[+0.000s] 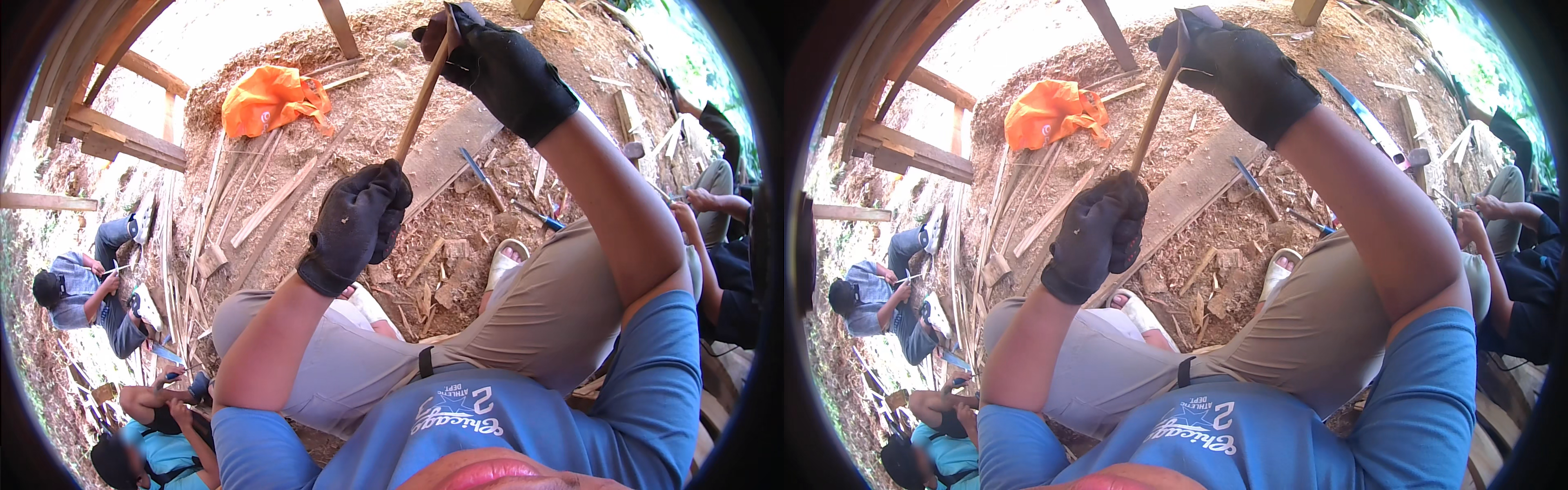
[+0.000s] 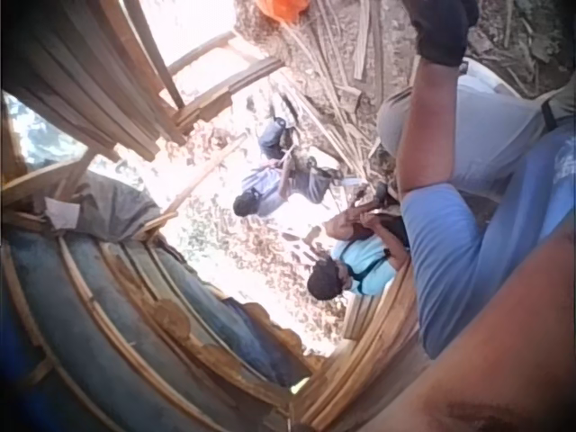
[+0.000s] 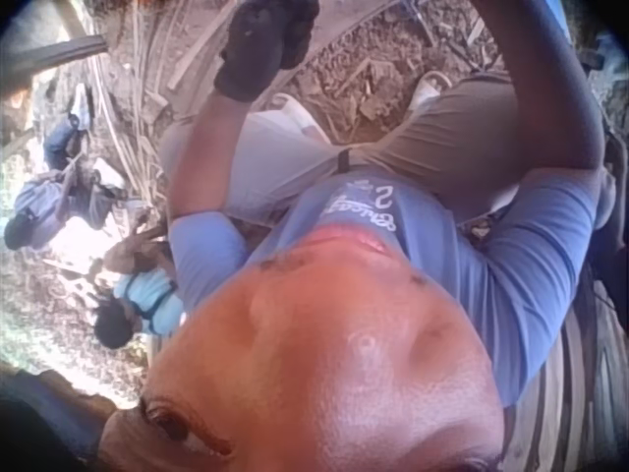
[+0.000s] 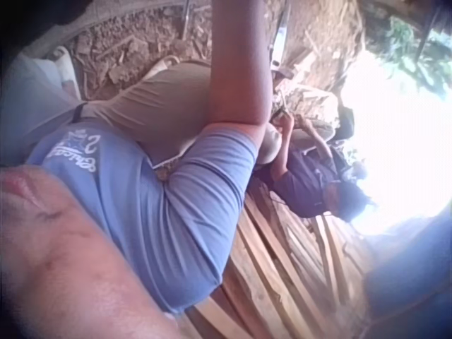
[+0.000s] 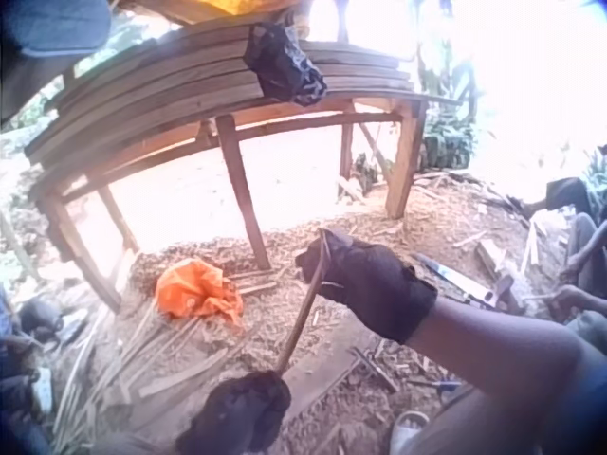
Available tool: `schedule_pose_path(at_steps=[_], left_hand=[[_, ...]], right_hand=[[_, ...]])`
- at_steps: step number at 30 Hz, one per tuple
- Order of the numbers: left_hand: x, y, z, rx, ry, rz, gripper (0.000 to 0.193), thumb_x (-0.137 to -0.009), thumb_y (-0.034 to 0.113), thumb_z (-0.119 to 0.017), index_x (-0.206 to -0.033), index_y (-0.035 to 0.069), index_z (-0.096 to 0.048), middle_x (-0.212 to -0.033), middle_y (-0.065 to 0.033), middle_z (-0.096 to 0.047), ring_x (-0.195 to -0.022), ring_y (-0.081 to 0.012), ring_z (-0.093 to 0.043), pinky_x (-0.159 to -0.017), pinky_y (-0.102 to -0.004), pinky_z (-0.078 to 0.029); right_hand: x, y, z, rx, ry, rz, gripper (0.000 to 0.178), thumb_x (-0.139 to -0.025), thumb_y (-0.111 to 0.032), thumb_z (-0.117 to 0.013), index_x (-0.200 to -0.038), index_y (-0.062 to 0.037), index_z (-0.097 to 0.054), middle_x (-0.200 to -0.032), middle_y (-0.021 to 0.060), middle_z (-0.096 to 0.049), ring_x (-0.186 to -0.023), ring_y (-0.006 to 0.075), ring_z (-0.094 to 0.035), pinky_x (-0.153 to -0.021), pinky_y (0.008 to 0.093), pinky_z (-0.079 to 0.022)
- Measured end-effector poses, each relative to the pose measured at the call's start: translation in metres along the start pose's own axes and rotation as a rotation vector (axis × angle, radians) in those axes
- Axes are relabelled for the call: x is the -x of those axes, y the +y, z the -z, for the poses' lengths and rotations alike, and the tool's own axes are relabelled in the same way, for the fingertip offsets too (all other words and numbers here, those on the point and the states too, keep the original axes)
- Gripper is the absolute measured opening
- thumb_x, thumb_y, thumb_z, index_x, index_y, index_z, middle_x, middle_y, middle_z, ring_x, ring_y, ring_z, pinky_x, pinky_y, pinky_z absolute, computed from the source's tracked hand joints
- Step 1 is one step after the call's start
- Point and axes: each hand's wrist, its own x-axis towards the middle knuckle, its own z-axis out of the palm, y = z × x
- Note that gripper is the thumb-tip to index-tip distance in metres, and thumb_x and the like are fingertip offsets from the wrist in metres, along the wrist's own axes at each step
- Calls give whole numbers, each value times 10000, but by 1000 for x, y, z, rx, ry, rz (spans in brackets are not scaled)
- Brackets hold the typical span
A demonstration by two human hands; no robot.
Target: The person sits on the ground and uses a small axe to shave and shape a thin wooden stick. They repeatedly strike the wood to remove shavings and then use a sanding block to smooth the surface of the stick.
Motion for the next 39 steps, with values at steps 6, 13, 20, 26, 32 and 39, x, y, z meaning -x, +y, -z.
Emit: schedule_pose_path(at_steps=[6,13,20,26,32,39], left_hand=[[-4,-4,-4,-89,128,-72,238,-1068,247,-520,-892,119,-618,-627,80,-423,-466,-11,-338,-400,-212,-263],[-9,-5,-2,4,97,-89,311,-1083,306,-563,-878,93,-661,-624,67,-512,-449,-22,-407,-394,-222,-301],[-21,-10,-6,68,300,-152,373,-1088,391,-590,-867,102,-671,-594,68,-507,-401,-37,-391,-366,-236,-269],[-6,0,-3,18,108,22,355,-1103,367,-535,-824,149,-561,-596,90,-403,-412,-24,-306,-370,-228,-244],[-2,1,-1,102,52,71,418,-1111,430,-519,-789,164,-499,-580,90,-376,-408,-19,-298,-366,-222,-241],[-3,2,3,138,21,49,390,-1110,408,-519,-809,160,-529,-582,78,-409,-402,-27,-324,-363,-223,-270]], right_hand=[[-2,8,-7,-58,37,-31,307,-1119,-416,-498,-1147,-136,-622,-1161,69,-675,-1090,198,-646,-992,386,-526],[12,42,-25,-88,-36,-21,237,-1113,-317,-470,-1190,-145,-613,-1095,47,-676,-1256,228,-622,-1038,415,-491],[37,64,-64,62,-50,-202,273,-1088,-285,-501,-1153,-76,-663,-1124,88,-705,-1078,216,-668,-962,372,-530],[-11,38,-1,253,-54,42,283,-1094,-298,-487,-1177,-83,-650,-1219,108,-681,-1218,211,-629,-1037,410,-510],[-14,33,-3,54,-16,-17,244,-1091,-287,-515,-1230,-117,-619,-1222,95,-682,-1232,209,-632,-1037,389,-520],[-5,48,-22,2,-5,-34,254,-1128,-329,-469,-1227,-138,-604,-1109,79,-705,-1178,211,-649,-1000,422,-526]])
